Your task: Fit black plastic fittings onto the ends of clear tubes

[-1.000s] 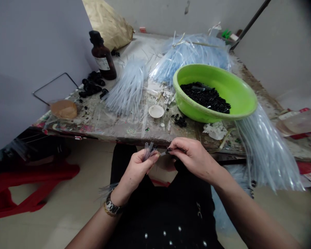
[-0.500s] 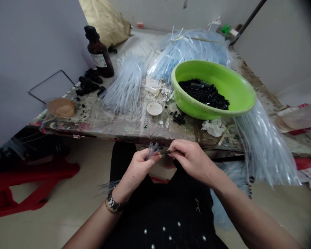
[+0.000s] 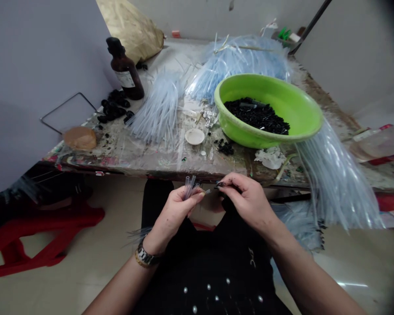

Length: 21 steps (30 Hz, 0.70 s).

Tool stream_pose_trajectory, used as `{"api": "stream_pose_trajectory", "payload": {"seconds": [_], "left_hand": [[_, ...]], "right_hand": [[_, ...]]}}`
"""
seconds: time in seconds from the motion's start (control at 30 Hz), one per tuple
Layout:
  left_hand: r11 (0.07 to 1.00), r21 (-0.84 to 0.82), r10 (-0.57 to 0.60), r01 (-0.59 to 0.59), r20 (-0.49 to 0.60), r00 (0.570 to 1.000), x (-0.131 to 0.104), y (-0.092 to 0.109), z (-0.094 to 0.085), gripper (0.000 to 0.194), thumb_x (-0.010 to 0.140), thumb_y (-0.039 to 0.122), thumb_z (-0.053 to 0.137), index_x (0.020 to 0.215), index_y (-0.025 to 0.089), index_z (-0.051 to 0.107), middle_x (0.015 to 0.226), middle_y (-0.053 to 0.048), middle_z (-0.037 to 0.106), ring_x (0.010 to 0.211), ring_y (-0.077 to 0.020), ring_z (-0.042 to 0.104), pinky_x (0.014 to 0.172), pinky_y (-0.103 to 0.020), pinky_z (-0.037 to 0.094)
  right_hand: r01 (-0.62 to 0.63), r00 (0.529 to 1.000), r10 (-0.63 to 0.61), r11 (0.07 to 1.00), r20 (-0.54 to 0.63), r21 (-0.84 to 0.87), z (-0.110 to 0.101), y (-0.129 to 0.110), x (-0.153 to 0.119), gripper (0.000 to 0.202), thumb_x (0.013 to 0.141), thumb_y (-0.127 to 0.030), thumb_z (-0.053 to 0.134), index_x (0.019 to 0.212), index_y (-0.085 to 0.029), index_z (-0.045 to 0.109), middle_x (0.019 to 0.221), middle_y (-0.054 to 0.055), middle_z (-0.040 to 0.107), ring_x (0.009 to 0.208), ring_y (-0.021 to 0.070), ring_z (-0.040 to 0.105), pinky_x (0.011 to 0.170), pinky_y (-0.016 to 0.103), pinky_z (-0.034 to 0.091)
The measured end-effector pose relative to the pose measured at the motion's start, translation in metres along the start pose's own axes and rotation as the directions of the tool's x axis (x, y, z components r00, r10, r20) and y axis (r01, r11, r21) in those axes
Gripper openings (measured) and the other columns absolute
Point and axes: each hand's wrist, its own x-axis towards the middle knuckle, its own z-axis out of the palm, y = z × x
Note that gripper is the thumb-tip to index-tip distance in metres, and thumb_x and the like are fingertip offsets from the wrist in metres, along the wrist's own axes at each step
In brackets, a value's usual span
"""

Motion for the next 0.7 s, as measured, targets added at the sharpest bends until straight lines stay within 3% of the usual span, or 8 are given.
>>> {"api": "stream_pose_trajectory", "payload": {"seconds": [0.4,0.57,0.7], "left_hand": [[1.000,-0.002,0.019,-0.019,-0.009,1.000,-0.022,-0.005,0.008,0.022,0.072,0.035,0.076,0.081,0.015,0.072,0.052,0.004,0.047,0.044,-0.0057,0.034,0.042,-0.020,0.023],[0.982,0.176,0.066,-0.065,0.001,0.998,-0.037,-0.003,0.014,0.017,0.076,0.033,0.071,0.078,0.015,0.072,0.055,0.003,0.051,0.046,-0.0070,0.034,0.045,-0.022,0.025],[0.946,0.286,0.137,-0.150,0.066,0.988,-0.047,-0.003,0.019,0.017,0.078,0.030,0.069,0.068,0.016,0.070,0.062,-0.001,0.060,0.057,-0.0121,0.047,0.054,-0.024,0.035]], "right_hand": [[0.044,0.999,-0.043,0.999,0.023,-0.029,0.000,-0.009,-0.029,0.015,0.085,-0.012,0.055,0.074,-0.020,0.057,0.072,0.000,0.061,0.070,0.0143,0.057,0.067,0.025,0.041],[0.071,0.997,-0.067,0.993,0.048,-0.096,-0.005,-0.015,-0.046,0.016,0.086,-0.010,0.052,0.074,-0.020,0.056,0.073,0.001,0.060,0.071,0.0153,0.056,0.068,0.026,0.041],[0.070,0.997,-0.063,0.989,0.055,-0.131,-0.004,-0.012,-0.063,0.017,0.087,-0.009,0.051,0.074,-0.020,0.054,0.074,0.001,0.059,0.073,0.0157,0.055,0.069,0.027,0.040]]}}
